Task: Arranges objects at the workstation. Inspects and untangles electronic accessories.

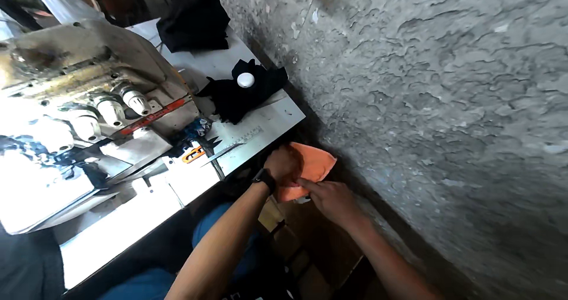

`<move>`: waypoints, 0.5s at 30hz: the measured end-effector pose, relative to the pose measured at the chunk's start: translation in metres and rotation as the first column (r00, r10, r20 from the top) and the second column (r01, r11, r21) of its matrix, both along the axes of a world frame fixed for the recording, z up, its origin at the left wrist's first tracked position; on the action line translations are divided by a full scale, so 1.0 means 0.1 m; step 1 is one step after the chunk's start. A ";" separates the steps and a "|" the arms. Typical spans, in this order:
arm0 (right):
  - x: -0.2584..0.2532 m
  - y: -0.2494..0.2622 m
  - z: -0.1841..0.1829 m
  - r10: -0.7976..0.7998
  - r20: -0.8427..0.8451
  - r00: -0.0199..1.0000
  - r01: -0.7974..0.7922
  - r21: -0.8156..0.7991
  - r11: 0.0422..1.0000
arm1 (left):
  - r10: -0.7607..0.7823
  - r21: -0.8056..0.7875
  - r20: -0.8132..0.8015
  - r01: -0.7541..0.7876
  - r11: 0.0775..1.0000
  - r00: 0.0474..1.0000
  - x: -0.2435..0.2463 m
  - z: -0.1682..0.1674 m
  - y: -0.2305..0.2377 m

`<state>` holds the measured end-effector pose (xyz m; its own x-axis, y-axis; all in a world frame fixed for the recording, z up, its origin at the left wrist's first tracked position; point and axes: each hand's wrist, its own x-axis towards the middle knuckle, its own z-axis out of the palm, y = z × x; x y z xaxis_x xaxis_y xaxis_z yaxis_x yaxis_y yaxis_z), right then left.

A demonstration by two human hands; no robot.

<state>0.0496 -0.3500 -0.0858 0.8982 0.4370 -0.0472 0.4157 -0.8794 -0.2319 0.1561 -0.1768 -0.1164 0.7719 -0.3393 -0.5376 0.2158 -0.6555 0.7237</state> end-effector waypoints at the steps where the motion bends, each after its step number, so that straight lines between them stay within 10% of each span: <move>1: 0.00 0.01 -0.01 0.000 -0.001 1.000 0.000 0.000 1.000 | -0.038 -0.019 -0.018 0.037 0.999 0.999 0.01 -0.09 -0.01; 9: 0.06 0.04 0.03 0.017 0.006 1.000 -0.017 -0.042 0.999 | -0.073 0.088 0.024 0.071 0.994 0.997 -0.20 0.06 -0.04; 15: 0.61 0.47 0.46 -0.124 -0.436 0.891 0.019 -0.236 0.972 | -0.126 0.048 0.271 0.118 0.992 0.954 -0.60 0.45 0.54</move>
